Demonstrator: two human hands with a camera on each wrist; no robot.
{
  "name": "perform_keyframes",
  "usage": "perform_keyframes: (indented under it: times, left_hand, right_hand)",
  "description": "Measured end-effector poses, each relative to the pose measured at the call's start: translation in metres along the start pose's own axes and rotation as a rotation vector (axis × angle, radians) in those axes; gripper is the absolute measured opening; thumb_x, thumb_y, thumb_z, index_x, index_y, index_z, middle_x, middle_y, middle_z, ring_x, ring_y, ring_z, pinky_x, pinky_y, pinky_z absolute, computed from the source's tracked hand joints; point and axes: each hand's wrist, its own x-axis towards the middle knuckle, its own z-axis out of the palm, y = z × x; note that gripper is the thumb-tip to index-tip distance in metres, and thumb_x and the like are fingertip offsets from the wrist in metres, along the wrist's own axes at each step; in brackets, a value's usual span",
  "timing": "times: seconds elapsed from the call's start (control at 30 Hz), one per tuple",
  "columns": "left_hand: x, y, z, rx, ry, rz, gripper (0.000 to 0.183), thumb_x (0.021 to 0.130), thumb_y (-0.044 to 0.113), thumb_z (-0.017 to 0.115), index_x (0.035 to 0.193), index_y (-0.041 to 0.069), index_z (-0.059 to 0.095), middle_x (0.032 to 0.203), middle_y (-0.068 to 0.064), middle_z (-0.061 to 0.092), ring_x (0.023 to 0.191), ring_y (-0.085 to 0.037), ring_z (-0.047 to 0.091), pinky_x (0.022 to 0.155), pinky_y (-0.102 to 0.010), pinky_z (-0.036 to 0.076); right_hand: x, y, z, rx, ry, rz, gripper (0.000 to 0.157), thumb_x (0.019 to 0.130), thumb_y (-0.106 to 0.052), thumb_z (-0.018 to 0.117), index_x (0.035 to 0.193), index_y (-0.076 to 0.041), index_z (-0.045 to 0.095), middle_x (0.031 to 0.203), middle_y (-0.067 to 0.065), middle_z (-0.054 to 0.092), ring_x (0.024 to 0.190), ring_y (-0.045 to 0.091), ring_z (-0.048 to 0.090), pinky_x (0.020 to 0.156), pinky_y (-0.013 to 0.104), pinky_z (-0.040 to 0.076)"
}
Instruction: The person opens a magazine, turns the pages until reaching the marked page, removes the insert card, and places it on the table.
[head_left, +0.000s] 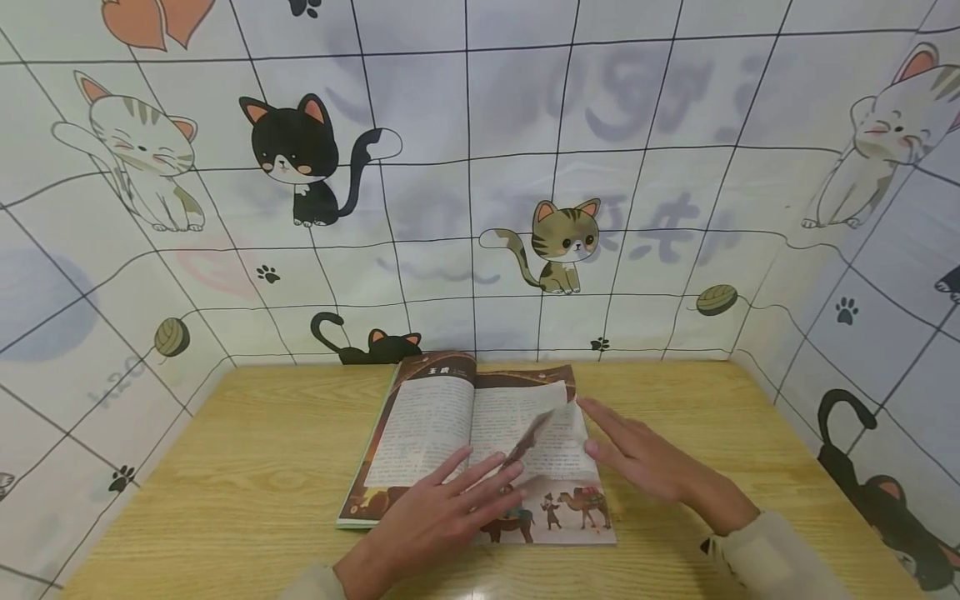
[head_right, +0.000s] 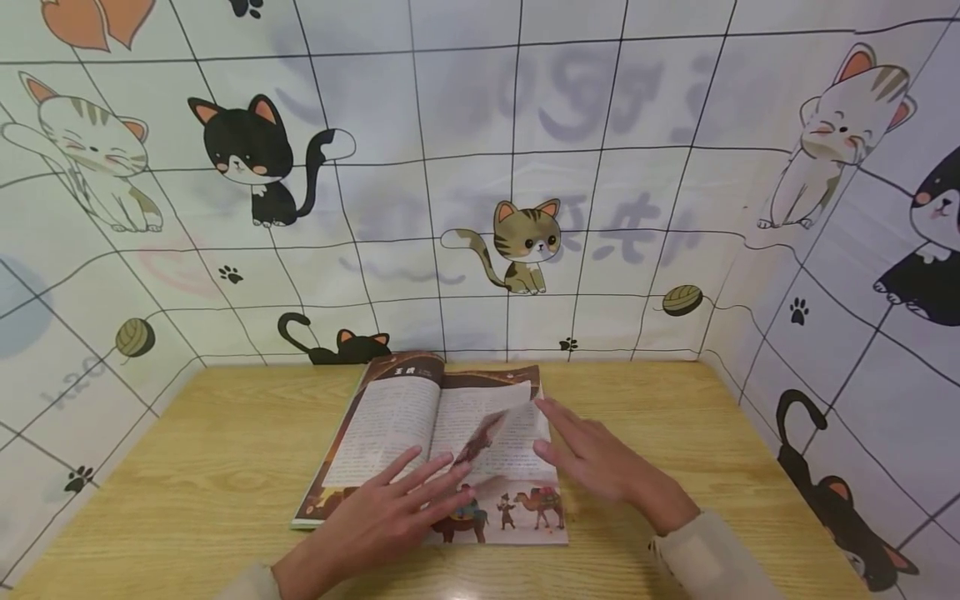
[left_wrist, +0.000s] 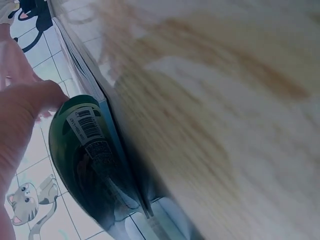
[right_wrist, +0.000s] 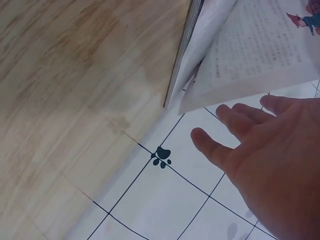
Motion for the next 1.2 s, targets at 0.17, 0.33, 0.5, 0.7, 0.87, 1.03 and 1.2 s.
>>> perform_keyframes:
  times: [0.17,0.33,0.5,0.7,0.87,1.03,1.2]
  left_hand:
    - [0.000,0.001,-0.003,0.125,-0.026,0.025,0.059,0.091,0.027,0.071,0.146,0.021,0.052,0.159,0.000,0.036,0.152,-0.021,0.017,0.121,-0.045,0.017]
    - [0.002,0.002,-0.003,0.218,-0.053,0.043,0.042,0.090,0.016,0.067,0.132,0.021,0.067,0.149,-0.001,0.050,0.149,-0.022,0.025,0.121,-0.044,0.015]
    - [0.003,0.003,-0.001,0.227,-0.079,0.038,0.030,0.093,0.017,0.062,0.121,0.021,0.073,0.138,-0.001,0.061,0.144,-0.023,0.036,0.121,-0.045,0.015]
    - [0.004,0.003,-0.002,0.197,-0.098,0.005,0.022,0.092,0.022,0.058,0.103,0.016,0.077,0.128,-0.002,0.067,0.139,-0.025,0.044,0.119,-0.046,0.021]
    - [0.004,0.002,-0.003,0.149,-0.112,-0.032,0.017,0.090,0.031,0.064,0.096,0.020,0.076,0.123,0.000,0.069,0.136,-0.024,0.048,0.117,-0.050,0.023]
    - [0.003,0.002,-0.002,0.084,-0.188,-0.112,0.026,0.088,0.043,0.063,0.099,0.022,0.075,0.123,0.002,0.069,0.134,-0.023,0.050,0.111,-0.059,0.029]
    - [0.003,0.001,-0.001,-0.038,-0.226,-0.205,0.026,0.088,0.039,0.060,0.100,0.020,0.074,0.126,0.000,0.068,0.132,-0.024,0.052,0.104,-0.064,0.035]
  right_hand:
    - [0.002,0.007,0.007,-0.087,-0.083,0.057,0.091,0.089,-0.060,0.062,0.158,-0.012,0.027,0.162,0.015,0.023,0.143,0.044,0.031,0.108,0.069,0.024]
    - [0.000,0.010,0.011,-0.128,-0.248,0.035,0.106,0.068,-0.063,0.081,0.154,-0.016,0.038,0.160,0.012,0.030,0.138,0.043,0.039,0.108,0.069,0.026]
    - [-0.004,0.010,0.013,-0.105,-0.319,0.042,0.101,0.063,-0.052,0.089,0.149,-0.017,0.047,0.157,0.010,0.037,0.135,0.045,0.041,0.105,0.064,0.034]
    - [-0.004,0.010,0.016,-0.158,-0.312,0.014,0.098,0.062,-0.048,0.091,0.145,-0.012,0.052,0.154,0.011,0.042,0.131,0.044,0.046,0.104,0.061,0.039]
    - [-0.003,0.011,0.018,-0.160,-0.305,0.010,0.099,0.061,-0.047,0.091,0.144,-0.010,0.052,0.154,0.012,0.042,0.132,0.043,0.046,0.104,0.061,0.038]
    - [-0.003,0.010,0.018,-0.169,-0.294,-0.014,0.099,0.060,-0.048,0.091,0.144,-0.009,0.053,0.153,0.012,0.044,0.132,0.041,0.047,0.106,0.061,0.036]
    - [-0.003,0.010,0.018,-0.183,-0.291,-0.016,0.099,0.060,-0.048,0.091,0.143,-0.009,0.054,0.152,0.013,0.044,0.132,0.041,0.048,0.106,0.062,0.035]
